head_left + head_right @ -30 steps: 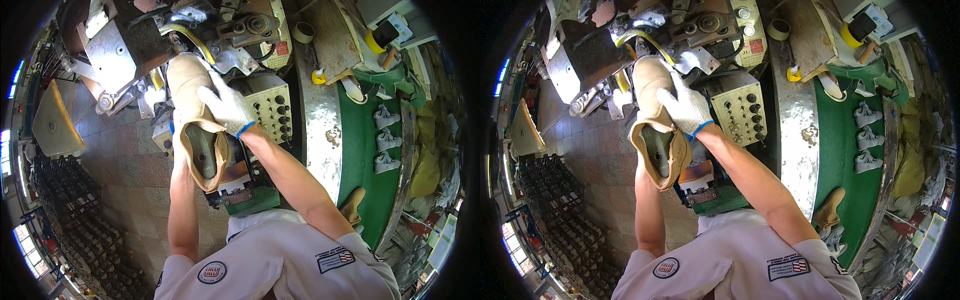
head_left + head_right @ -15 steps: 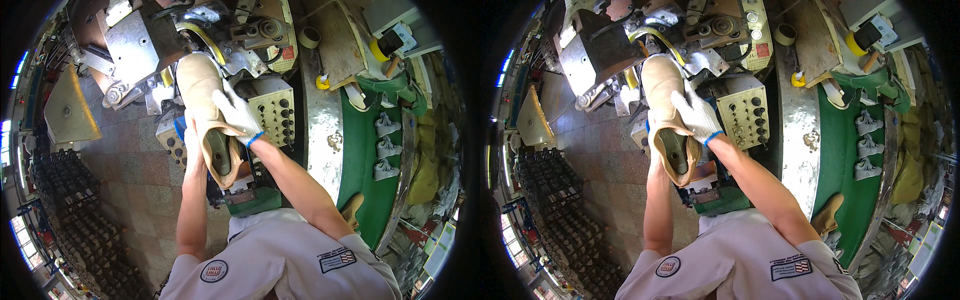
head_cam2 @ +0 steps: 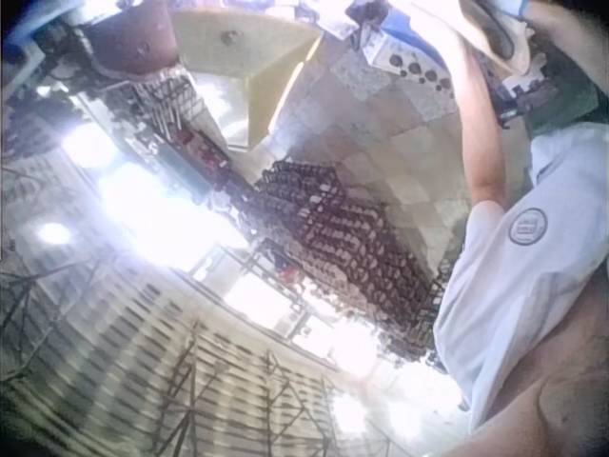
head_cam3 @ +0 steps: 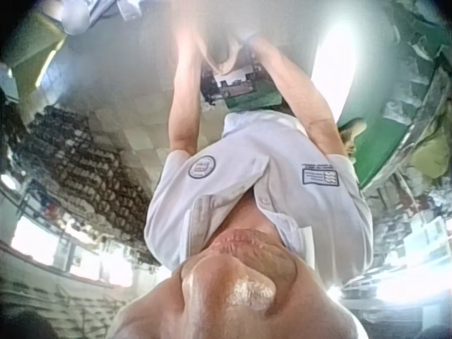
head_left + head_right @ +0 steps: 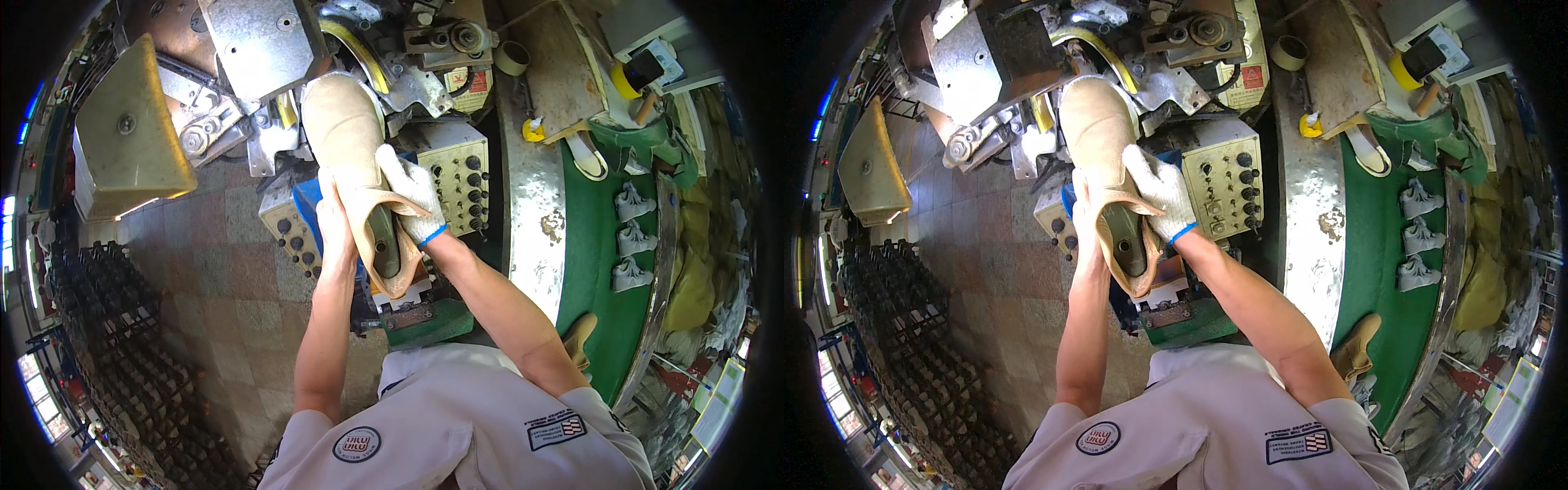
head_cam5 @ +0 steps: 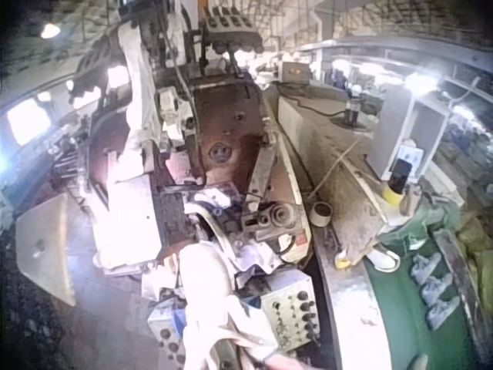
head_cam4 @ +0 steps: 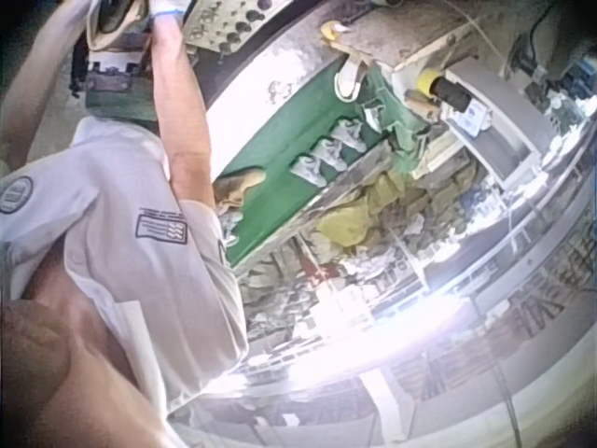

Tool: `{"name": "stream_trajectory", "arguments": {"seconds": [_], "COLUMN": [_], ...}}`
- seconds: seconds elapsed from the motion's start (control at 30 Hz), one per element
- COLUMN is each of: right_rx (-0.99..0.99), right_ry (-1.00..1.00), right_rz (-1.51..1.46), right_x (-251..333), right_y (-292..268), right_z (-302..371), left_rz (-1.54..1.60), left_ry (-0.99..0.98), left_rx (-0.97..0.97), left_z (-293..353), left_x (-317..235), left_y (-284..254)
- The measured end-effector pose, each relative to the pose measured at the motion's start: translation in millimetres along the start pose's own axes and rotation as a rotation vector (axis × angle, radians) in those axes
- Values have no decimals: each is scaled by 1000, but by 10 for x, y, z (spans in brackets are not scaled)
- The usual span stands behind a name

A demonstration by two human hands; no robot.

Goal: The person takes shoes from a conveyor belt and places them onto a large piece of industrial machinery, pressing buttons and handling the shoes one at a time.

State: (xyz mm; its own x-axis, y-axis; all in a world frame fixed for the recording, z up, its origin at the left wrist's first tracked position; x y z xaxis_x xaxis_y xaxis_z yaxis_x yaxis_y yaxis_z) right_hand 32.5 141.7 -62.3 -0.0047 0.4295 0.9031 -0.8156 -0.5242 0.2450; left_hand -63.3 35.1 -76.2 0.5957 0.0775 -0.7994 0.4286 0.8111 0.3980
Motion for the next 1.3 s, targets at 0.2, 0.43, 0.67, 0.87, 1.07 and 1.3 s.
{"name": "stream_trajectory", "arguments": {"seconds": [0.2,0.43,0.67,0.87,1.07,1.3], "right_rx": [-3,45,-143,-345,-266,-143], "right_ry": [-15,19,1,80,114,67], "right_rz": [-2,-3,-98,26,4,-59], "right_x": [-61,-96,-142,-292,-315,-86], "right_y": [-6,-91,-1147,-1867,-1838,-1825], "right_z": [5,5,794,1401,1417,1428], "left_rz": [-79,-229,-1010,-930,-1374,-902], "left_ry": [102,213,271,277,432,-109], "left_rx": [33,-12,-120,12,-19,-13], "left_z": [-47,-15,555,1015,700,1448], "left_x": [128,116,1410,2305,2325,450], "left_y": [-87,-100,-1504,-1629,-1666,-1495]}}
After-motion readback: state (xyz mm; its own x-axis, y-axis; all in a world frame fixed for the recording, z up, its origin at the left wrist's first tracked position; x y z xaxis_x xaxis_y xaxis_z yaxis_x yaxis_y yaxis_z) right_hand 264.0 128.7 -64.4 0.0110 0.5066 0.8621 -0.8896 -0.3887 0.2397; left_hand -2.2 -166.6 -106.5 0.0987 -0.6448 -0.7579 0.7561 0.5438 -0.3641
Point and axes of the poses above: each hand's wrist, its own z-axis away from the middle knuckle, its own y-axis out of the palm, x = y × z, the point moved 4 cm from there along -z, towards the middle knuckle, and after that the axes turned 5 degrees about y, right-handed, at the moved point
